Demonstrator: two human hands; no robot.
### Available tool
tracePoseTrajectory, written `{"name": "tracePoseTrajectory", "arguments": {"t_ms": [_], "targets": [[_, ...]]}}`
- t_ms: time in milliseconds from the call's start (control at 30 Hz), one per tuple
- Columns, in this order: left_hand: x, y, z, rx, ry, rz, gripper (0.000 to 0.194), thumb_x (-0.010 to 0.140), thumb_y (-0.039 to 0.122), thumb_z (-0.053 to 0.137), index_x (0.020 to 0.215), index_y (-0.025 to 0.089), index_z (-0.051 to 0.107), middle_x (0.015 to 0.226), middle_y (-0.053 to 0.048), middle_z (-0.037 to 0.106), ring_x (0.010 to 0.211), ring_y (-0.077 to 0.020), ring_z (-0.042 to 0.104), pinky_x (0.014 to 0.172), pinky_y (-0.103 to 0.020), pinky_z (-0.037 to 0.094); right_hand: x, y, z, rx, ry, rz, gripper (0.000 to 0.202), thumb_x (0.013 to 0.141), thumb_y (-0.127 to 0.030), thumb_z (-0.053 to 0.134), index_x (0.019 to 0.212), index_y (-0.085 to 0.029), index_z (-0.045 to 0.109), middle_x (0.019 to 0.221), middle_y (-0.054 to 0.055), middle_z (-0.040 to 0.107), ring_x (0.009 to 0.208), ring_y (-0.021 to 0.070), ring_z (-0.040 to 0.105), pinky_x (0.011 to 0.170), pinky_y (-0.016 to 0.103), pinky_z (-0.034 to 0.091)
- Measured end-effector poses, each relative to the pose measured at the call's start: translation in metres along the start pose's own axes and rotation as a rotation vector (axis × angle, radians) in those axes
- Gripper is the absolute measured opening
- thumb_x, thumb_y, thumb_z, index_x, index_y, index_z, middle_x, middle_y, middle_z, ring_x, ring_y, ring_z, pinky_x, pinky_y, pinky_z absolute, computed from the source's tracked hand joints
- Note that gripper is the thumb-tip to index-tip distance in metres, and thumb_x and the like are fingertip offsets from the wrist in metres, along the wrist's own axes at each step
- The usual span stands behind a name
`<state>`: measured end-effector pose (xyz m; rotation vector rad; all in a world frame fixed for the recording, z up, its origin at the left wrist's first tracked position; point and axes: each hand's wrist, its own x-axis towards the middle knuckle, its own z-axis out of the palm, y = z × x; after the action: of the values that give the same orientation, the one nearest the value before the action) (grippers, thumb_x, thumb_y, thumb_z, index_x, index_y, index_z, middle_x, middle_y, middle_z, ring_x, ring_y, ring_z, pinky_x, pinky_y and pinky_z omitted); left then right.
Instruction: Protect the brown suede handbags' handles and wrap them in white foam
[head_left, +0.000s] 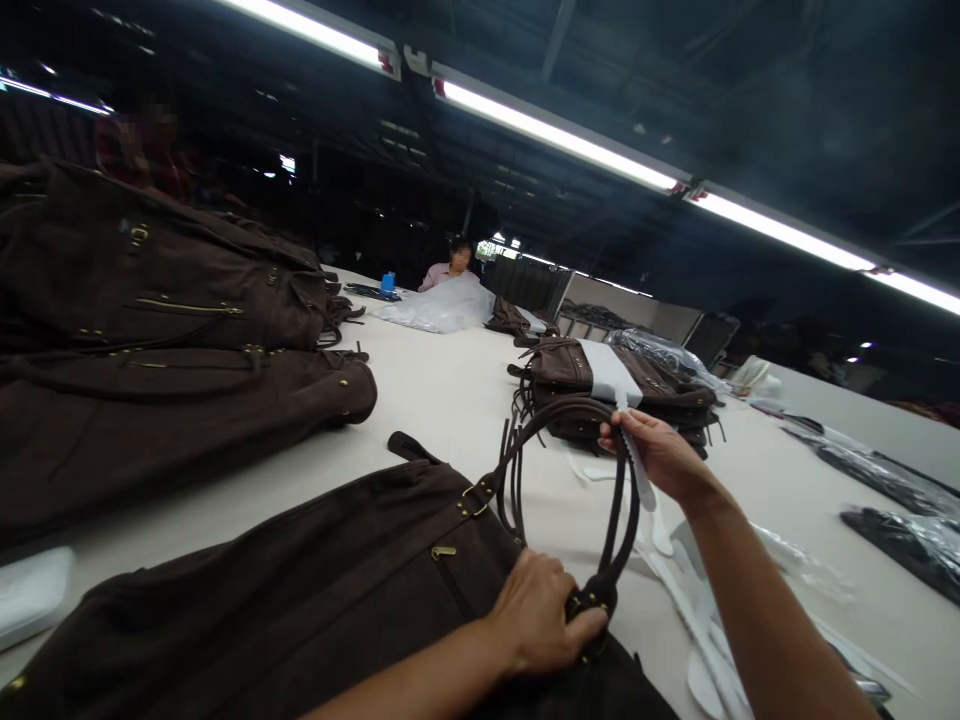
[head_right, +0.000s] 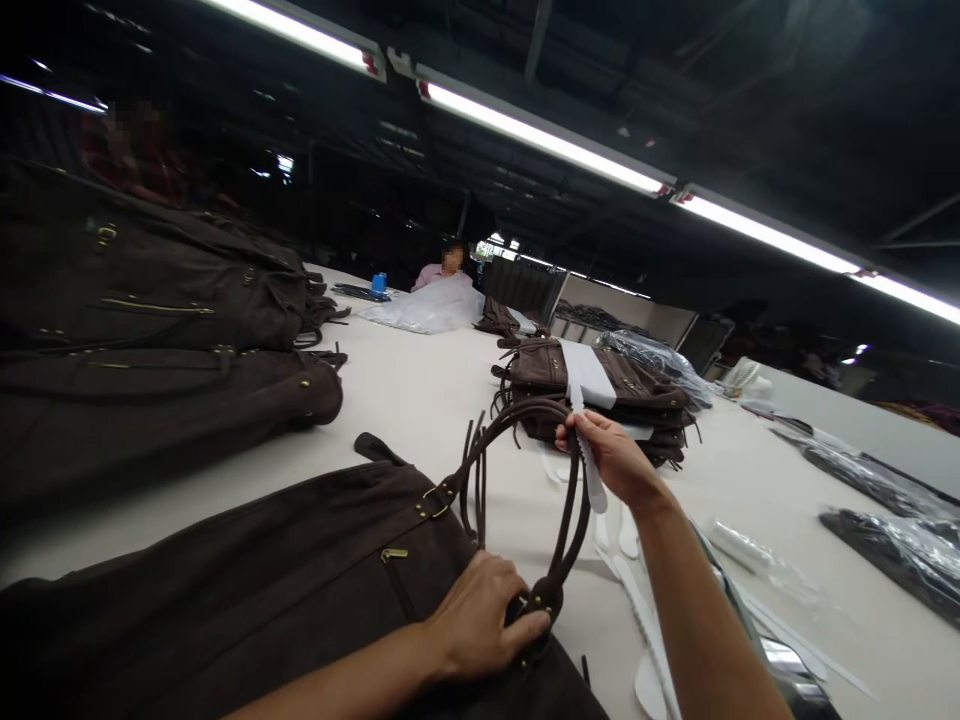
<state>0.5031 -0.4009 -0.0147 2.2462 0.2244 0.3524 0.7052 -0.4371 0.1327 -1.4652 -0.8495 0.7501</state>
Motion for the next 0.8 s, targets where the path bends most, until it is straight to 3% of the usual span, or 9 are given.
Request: {"name": "tracePoseTrajectory", "arguments": {"t_ms": [133, 200, 300, 400, 467, 533, 633, 700, 800], "targets": [[0.012, 0.0, -0.034, -0.669, -0.215, -0.059, 0.091, 0.066, 0.044, 0.078, 0.143, 0.016, 0.04, 0.141, -0.019, 0.045, 0.129, -0.0317, 0.043, 0.106, -0.045, 0.034, -0.066, -0.061, 0.036, -0.582, -0.295, -0.2, 0.032, 0.091, -0.045, 0.057, 0.084, -0.015, 0.065, 0.081, 0.005, 0.065, 0.077, 0.016, 0.06, 0.073, 0.027, 0.047], [0.014, 0.007, -0.06, -1.022, -0.3, 0.012, 0.095, 0.059, 0.031, 0.083, 0.143, 0.018, 0.039, 0.143, -0.017, 0.043, 0.134, -0.0294, 0.039, 0.11, -0.043, 0.031, -0.097, -0.066, 0.063, -0.855, -0.284, -0.293, 0.03, 0.095, -0.041, 0.051, 0.081, -0.017, 0.062, 0.076, 0.002, 0.062, 0.071, 0.0142, 0.056, 0.065, 0.025, 0.043], [0.007, 0.024, -0.09, -1.347, -0.305, 0.225, 0.078, 0.059, 0.022, 0.083, 0.131, 0.019, 0.054, 0.135, -0.012, 0.053, 0.128, -0.0277, 0.046, 0.108, -0.039, 0.032, -0.128, -0.046, 0.092, -1.029, -0.166, -0.401, 0.025, 0.097, -0.035, 0.045, 0.081, -0.019, 0.057, 0.077, 0.001, 0.061, 0.07, 0.0141, 0.054, 0.064, 0.025, 0.039], [-0.001, 0.039, -0.096, -1.45, -0.255, 0.233, 0.05, 0.075, 0.035, 0.074, 0.12, 0.016, 0.062, 0.125, -0.014, 0.06, 0.102, -0.0236, 0.061, 0.081, -0.031, 0.047, -0.139, -0.019, 0.101, -0.838, -0.162, -0.335, 0.029, 0.099, -0.039, 0.042, 0.086, -0.019, 0.058, 0.08, 0.003, 0.063, 0.077, 0.0156, 0.058, 0.071, 0.027, 0.043], [-0.001, 0.044, -0.092, -1.464, -0.151, 0.145, 0.035, 0.085, 0.041, 0.065, 0.105, 0.012, 0.067, 0.113, -0.016, 0.065, 0.082, -0.0191, 0.063, 0.063, -0.027, 0.045, -0.135, -0.009, 0.096, -0.648, -0.209, -0.232, 0.034, 0.097, -0.045, 0.046, 0.084, -0.017, 0.06, 0.08, 0.004, 0.064, 0.078, 0.016, 0.059, 0.072, 0.027, 0.046], [0.003, 0.046, -0.088, -1.54, 0.009, 0.073, 0.028, 0.089, 0.039, 0.061, 0.089, 0.011, 0.064, 0.099, -0.014, 0.068, 0.076, -0.0176, 0.063, 0.064, -0.027, 0.047, -0.126, -0.008, 0.084, -0.442, -0.214, -0.133, 0.037, 0.091, -0.051, 0.054, 0.081, -0.016, 0.062, 0.083, 0.005, 0.065, 0.078, 0.0164, 0.061, 0.073, 0.028, 0.048], [0.012, 0.042, -0.092, -1.634, 0.286, -0.022, 0.024, 0.092, 0.035, 0.058, 0.08, 0.015, 0.053, 0.08, -0.008, 0.067, 0.075, -0.0164, 0.065, 0.076, -0.03, 0.051, -0.1, -0.008, 0.064, -0.16, 0.017, -0.105, 0.041, 0.08, -0.057, 0.067, 0.083, -0.017, 0.063, 0.087, 0.007, 0.069, 0.073, 0.0171, 0.064, 0.068, 0.029, 0.051], [0.017, 0.036, -0.096, -1.601, 0.401, -0.103, 0.027, 0.092, 0.04, 0.058, 0.08, 0.017, 0.047, 0.062, 0.001, 0.057, 0.055, -0.0105, 0.058, 0.063, -0.026, 0.05, -0.078, 0.0, 0.058, -0.13, 0.188, -0.143, 0.046, 0.072, -0.057, 0.074, 0.087, -0.015, 0.066, 0.073, 0.006, 0.068, 0.058, 0.0136, 0.06, 0.053, 0.024, 0.046], [0.02, 0.025, -0.093, -1.536, 0.42, -0.2, 0.033, 0.09, 0.049, 0.057, 0.084, 0.02, 0.043, 0.049, 0.011, 0.037, 0.034, -0.0037, 0.031, 0.039, -0.016, 0.031, -0.045, 0.03, 0.063, -0.045, 0.224, -0.13, 0.049, 0.065, -0.052, 0.08, 0.091, -0.012, 0.068, 0.053, -0.001, 0.058, 0.042, 0.0077, 0.044, 0.04, 0.02, 0.032]]}}
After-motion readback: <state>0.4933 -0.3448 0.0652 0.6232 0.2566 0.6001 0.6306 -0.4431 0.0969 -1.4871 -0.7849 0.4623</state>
